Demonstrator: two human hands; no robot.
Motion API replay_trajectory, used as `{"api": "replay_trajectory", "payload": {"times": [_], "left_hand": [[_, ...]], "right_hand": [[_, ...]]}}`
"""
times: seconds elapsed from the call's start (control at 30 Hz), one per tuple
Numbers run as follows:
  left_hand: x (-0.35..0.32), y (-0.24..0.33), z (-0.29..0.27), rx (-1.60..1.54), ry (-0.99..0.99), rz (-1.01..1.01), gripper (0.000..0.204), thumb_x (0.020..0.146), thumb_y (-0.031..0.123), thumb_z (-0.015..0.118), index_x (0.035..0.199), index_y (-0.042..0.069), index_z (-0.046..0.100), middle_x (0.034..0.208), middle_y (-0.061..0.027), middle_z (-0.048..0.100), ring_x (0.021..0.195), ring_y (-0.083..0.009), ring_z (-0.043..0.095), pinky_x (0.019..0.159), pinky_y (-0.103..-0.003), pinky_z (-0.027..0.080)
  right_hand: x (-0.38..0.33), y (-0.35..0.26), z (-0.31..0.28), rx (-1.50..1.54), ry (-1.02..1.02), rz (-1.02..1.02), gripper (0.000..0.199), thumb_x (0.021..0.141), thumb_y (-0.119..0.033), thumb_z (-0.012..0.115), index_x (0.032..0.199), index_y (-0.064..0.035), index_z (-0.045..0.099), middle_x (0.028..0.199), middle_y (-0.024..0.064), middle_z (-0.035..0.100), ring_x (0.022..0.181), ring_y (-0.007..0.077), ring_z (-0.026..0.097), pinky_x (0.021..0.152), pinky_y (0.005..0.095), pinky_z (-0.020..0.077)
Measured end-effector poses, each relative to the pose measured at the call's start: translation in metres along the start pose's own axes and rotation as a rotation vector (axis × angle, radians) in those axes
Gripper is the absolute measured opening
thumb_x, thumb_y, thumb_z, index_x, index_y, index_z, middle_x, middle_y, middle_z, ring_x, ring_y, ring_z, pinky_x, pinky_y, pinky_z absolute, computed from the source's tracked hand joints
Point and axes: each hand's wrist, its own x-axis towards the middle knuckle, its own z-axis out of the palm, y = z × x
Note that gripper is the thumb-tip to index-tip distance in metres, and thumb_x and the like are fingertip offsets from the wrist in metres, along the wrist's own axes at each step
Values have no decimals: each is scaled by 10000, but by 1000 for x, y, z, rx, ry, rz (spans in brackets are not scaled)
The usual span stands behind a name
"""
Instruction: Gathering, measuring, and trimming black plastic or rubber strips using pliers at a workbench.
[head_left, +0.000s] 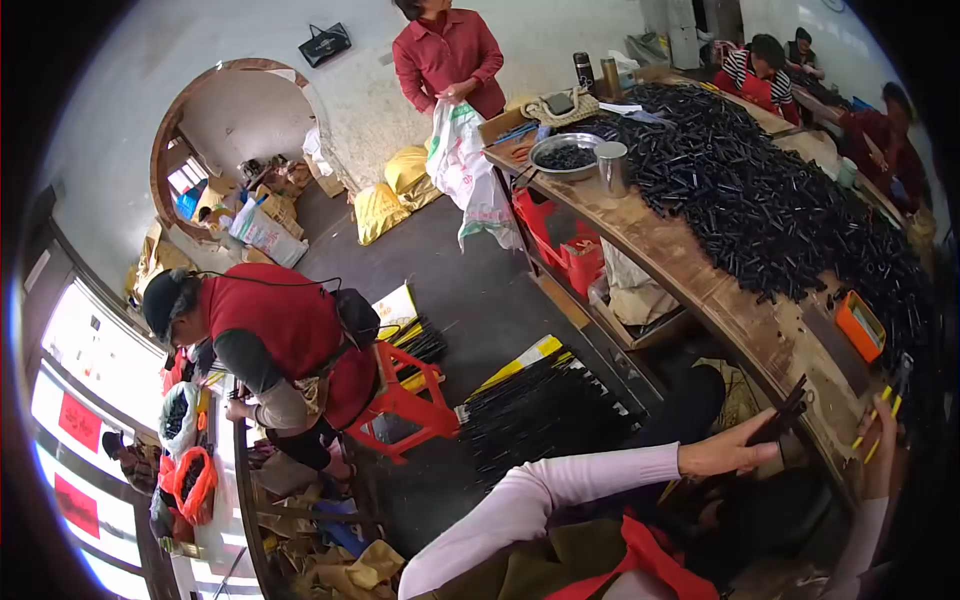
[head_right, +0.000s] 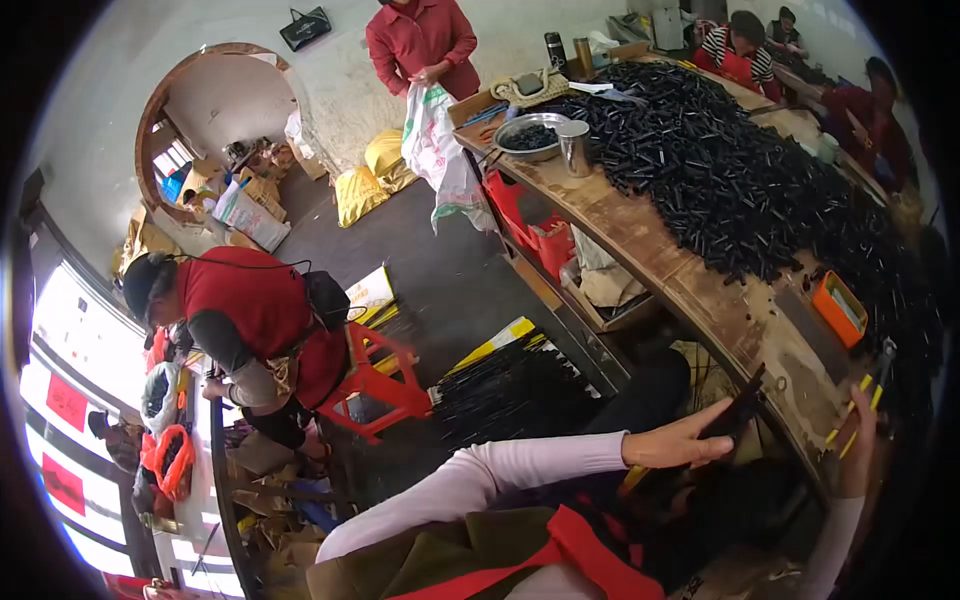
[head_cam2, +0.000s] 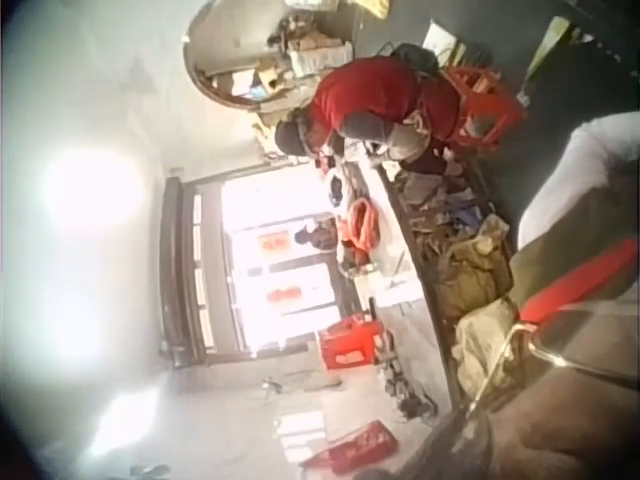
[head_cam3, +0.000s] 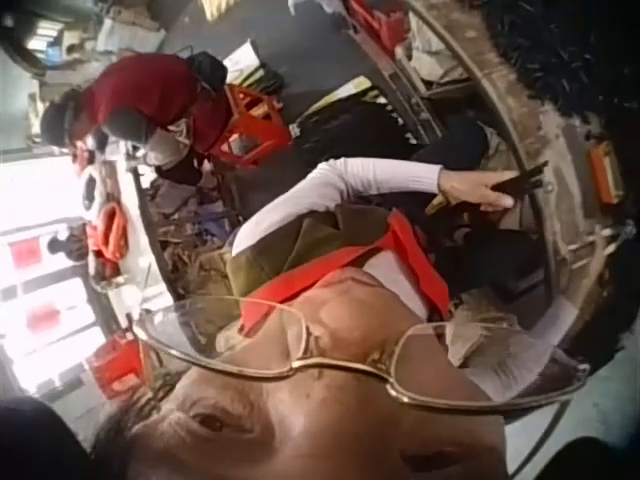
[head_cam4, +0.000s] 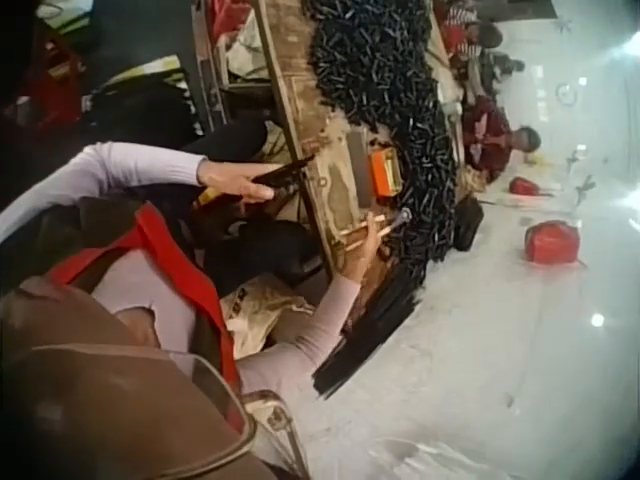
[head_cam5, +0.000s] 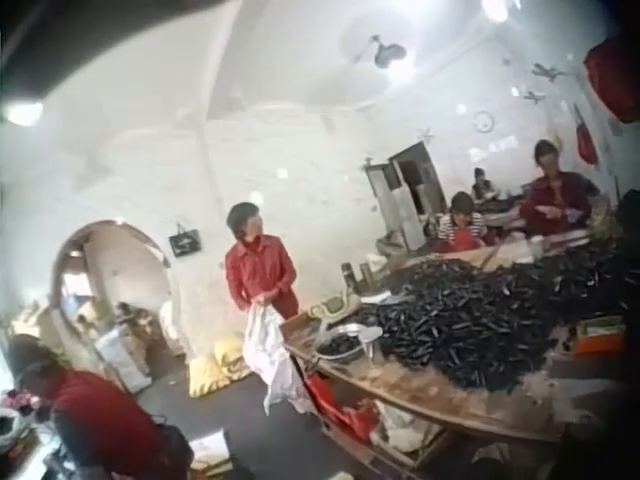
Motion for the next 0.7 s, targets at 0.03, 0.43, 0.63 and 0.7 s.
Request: {"api": "replay_trajectory", "payload": {"times": [0.03,0.43,0.63,0.7], "left_hand": [[1,-6,4,-11,69,-75,798,1008,378,521,1546,73,16,887,-7,457,733,-83,461,632,-230,424],[12,21,-27,85,9,73,802,984,637,300,1333,-70,439,722,-29,509,645,-117,506,593,-253,422],[3,19,-15,69,-31,87,830,984,633,299,1412,-75,356,759,-32,525,713,-123,550,607,-246,433],[2,22,-12,49,-21,81,819,986,629,310,1397,-77,371,821,-44,538,710,-109,527,611,-236,422]], "right_hand": [[-21,6,29,53,66,-15,483,907,-335,636,1294,-69,519,1012,-14,578,837,83,590,708,224,481],[-100,26,261,303,-57,-137,177,924,-159,584,974,11,586,812,52,563,659,137,553,595,265,451],[-115,32,267,311,-133,-103,283,934,-170,589,1105,51,542,789,55,552,639,200,649,573,250,473],[-119,29,268,341,-137,-102,236,920,-138,615,1068,35,550,801,62,563,677,195,656,596,252,488]]}}
